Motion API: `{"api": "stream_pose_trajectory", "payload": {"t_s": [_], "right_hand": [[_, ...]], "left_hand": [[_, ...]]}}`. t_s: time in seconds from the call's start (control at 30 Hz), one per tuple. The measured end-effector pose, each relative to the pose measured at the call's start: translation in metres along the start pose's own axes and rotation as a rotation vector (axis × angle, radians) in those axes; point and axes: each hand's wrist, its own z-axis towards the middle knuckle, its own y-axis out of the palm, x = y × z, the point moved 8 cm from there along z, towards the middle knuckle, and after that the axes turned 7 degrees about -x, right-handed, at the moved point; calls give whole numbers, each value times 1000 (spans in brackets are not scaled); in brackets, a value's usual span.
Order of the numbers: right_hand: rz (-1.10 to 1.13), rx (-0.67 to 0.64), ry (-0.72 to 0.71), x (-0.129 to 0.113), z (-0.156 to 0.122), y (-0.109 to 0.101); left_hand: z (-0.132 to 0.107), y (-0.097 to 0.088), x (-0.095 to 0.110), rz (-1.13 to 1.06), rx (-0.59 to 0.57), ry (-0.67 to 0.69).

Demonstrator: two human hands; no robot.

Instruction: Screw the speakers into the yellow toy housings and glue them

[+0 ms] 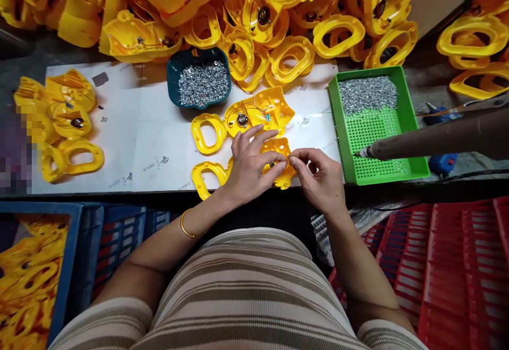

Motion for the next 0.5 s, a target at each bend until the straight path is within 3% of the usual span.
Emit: {"api": "stream_pose_trajectory", "payload": {"t_s": [0.2, 0.37, 0.5], "right_hand": [[88, 138, 92, 17, -8, -17], [281, -105, 245, 36, -17, 10], [227, -140, 202, 35, -22, 21]], "left_hand": [[2, 5, 1, 30, -24, -60], [4, 14, 3, 74, -68, -75], [6, 19, 0, 74, -72, -100]]}}
